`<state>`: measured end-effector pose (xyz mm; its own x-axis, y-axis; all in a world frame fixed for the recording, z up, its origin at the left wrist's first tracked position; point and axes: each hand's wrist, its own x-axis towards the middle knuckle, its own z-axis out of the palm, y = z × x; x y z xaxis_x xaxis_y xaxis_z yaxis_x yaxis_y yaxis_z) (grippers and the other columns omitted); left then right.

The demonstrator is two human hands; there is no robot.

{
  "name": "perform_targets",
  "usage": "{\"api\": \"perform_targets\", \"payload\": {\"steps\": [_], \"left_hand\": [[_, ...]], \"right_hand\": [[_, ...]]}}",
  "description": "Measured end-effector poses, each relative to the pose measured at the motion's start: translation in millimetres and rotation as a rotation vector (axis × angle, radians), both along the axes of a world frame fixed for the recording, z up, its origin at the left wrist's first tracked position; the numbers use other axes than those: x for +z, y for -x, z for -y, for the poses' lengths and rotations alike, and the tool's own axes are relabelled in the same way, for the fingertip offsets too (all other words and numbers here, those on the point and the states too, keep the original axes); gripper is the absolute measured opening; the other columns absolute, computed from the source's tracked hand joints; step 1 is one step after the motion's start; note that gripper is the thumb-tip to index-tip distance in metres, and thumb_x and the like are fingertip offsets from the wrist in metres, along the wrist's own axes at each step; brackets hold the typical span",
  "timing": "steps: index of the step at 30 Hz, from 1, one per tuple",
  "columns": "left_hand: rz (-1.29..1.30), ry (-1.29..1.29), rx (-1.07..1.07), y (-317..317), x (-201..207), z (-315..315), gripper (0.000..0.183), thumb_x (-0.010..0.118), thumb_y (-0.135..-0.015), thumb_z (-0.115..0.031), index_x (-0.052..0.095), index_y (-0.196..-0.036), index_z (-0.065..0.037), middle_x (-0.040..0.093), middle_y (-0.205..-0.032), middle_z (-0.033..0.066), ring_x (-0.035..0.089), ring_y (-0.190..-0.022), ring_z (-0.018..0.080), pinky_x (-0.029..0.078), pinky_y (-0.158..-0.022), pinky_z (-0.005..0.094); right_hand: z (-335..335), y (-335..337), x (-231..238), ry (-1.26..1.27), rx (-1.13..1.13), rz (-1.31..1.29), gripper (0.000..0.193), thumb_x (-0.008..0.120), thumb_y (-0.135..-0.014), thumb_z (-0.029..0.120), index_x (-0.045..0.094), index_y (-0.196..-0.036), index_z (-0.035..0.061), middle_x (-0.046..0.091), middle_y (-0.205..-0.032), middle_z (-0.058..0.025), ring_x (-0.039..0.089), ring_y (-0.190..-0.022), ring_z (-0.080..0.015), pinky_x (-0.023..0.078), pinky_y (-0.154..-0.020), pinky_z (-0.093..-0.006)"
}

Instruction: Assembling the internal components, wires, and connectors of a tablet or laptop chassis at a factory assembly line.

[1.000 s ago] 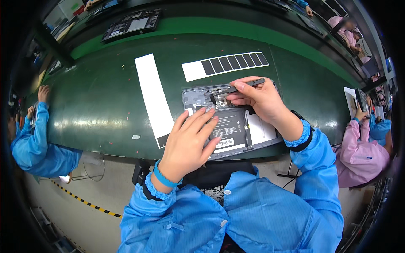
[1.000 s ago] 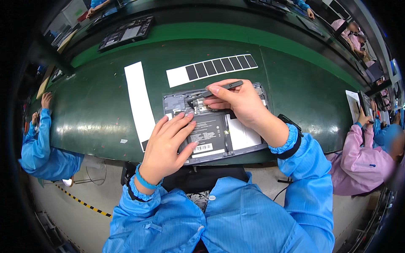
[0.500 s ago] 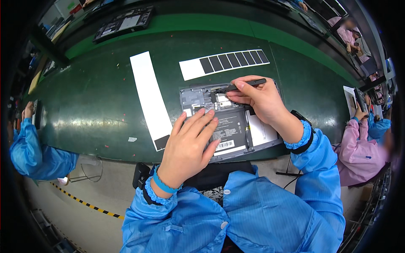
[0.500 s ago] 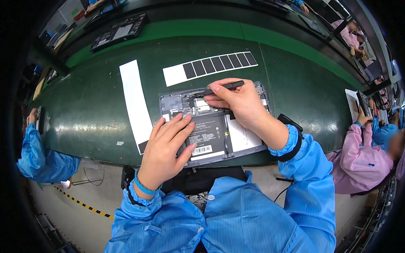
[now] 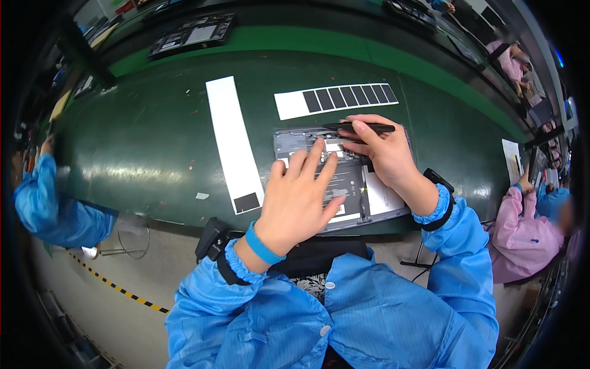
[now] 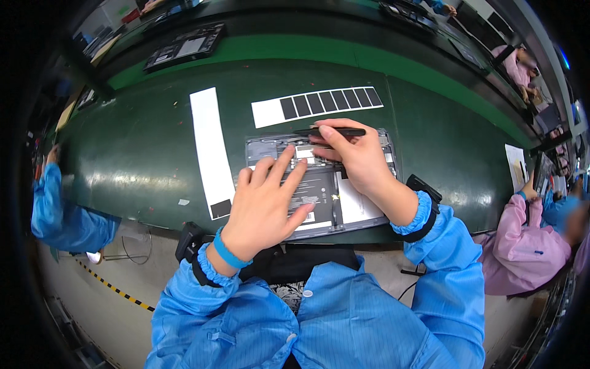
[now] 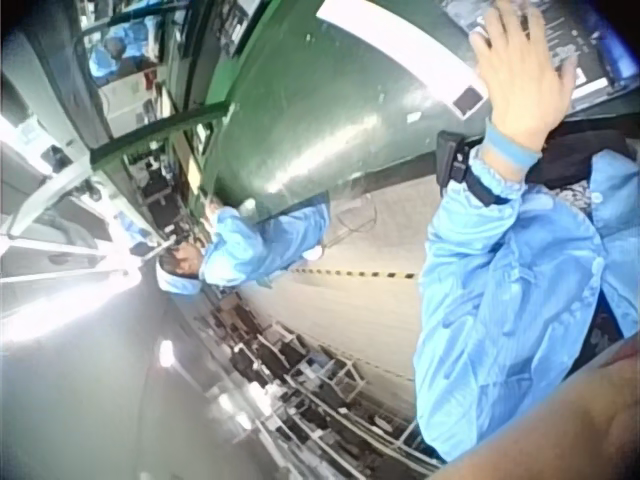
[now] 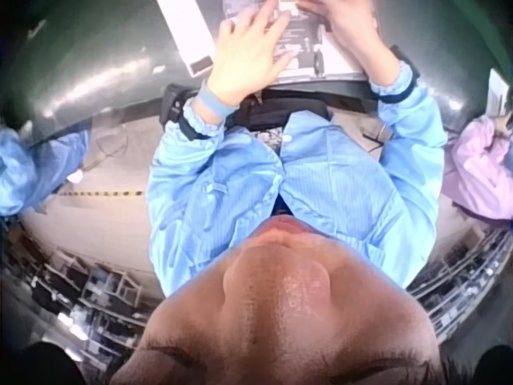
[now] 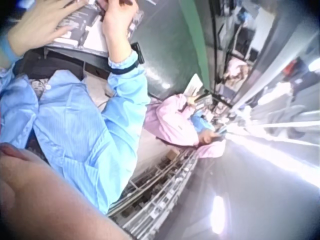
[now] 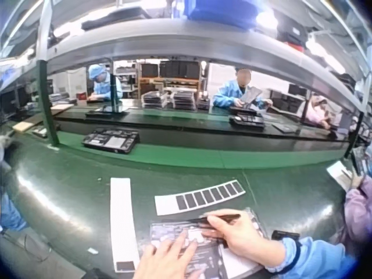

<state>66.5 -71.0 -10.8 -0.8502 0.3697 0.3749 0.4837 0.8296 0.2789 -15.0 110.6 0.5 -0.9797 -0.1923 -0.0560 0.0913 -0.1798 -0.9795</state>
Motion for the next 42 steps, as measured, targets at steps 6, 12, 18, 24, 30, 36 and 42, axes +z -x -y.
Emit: {"api": "perform_targets", "payload": {"steps": [6,12,18,24,30,36,42], "left_hand": [[-0.052,-0.142,-0.010,-10.6,9.7,22.7,0.046,0.067,-0.080,-0.022,0.056,-0.122,-0.006,0.052,-0.130,0.0131,0.049,-0.113,0.0321,0.040,-0.093,0.0432],[-0.025,-0.081,0.351,-65.9,-21.4,76.9,0.040,0.068,-0.081,-0.017,0.061,-0.118,-0.004,0.058,-0.126,0.0113,0.052,-0.118,0.0339,0.041,-0.097,0.0435],[0.004,0.022,0.333,-70.7,-25.5,77.8,0.048,0.066,-0.084,-0.025,0.057,-0.126,-0.005,0.055,-0.131,0.0121,0.050,-0.121,0.0334,0.039,-0.100,0.0461],[0.044,0.052,0.347,-72.6,-24.7,75.5,0.052,0.065,-0.085,-0.029,0.054,-0.130,-0.005,0.051,-0.136,0.0120,0.046,-0.125,0.0338,0.037,-0.103,0.0487],[0.036,0.049,0.348,-72.2,-28.6,75.4,0.054,0.065,-0.084,-0.032,0.054,-0.131,-0.006,0.050,-0.137,0.0110,0.045,-0.126,0.0336,0.035,-0.104,0.0485],[0.017,0.044,0.328,-69.6,-24.7,79.3,0.050,0.065,-0.084,-0.031,0.056,-0.127,-0.006,0.052,-0.135,0.0097,0.046,-0.125,0.0329,0.036,-0.103,0.0449],[-0.021,-0.013,0.289,-38.8,-4.6,91.3,0.025,0.058,-0.088,-0.020,0.066,-0.104,-0.002,0.062,-0.117,0.0110,0.053,-0.113,0.0323,0.039,-0.096,0.0435]], "right_hand": [[-2.9,2.7,14.2,-0.189,-0.023,0.001,0.029,0.064,-0.091,0.022,0.062,-0.107,-0.0026,0.066,-0.095,-0.0127,0.068,-0.083,-0.0194,0.057,-0.066,-0.0272],[74.3,-40.5,22.7,-0.478,0.329,-0.144,0.026,0.065,-0.088,0.022,0.068,-0.093,-0.0035,0.068,-0.070,-0.0119,0.069,-0.063,-0.0181,0.053,-0.055,-0.0293],[91.8,-44.7,17.7,-0.746,0.381,-0.420,0.023,0.065,-0.086,0.017,0.068,-0.089,-0.0057,0.069,-0.067,-0.0133,0.067,-0.055,-0.0158,0.052,-0.053,-0.0272],[94.6,-44.2,10.7,-0.689,0.372,-0.396,0.024,0.065,-0.086,0.017,0.068,-0.090,-0.0064,0.068,-0.067,-0.0112,0.066,-0.053,-0.0141,0.051,-0.050,-0.0262],[94.5,-43.8,10.9,-0.585,0.373,-0.168,0.023,0.065,-0.084,0.013,0.068,-0.097,-0.0053,0.069,-0.071,-0.0134,0.067,-0.058,-0.0145,0.052,-0.055,-0.0274],[80.1,-45.2,22.9,-0.219,0.322,-0.151,0.019,0.064,-0.088,0.009,0.068,-0.100,-0.0051,0.066,-0.072,-0.0058,0.063,-0.057,-0.0097,0.047,-0.049,-0.0224],[-1.3,-28.7,46.2,-0.127,0.149,-0.137,0.018,0.067,-0.087,0.013,0.068,-0.098,-0.0023,0.065,-0.068,-0.0054,0.061,-0.052,-0.0095,0.037,-0.041,-0.0190]]}}
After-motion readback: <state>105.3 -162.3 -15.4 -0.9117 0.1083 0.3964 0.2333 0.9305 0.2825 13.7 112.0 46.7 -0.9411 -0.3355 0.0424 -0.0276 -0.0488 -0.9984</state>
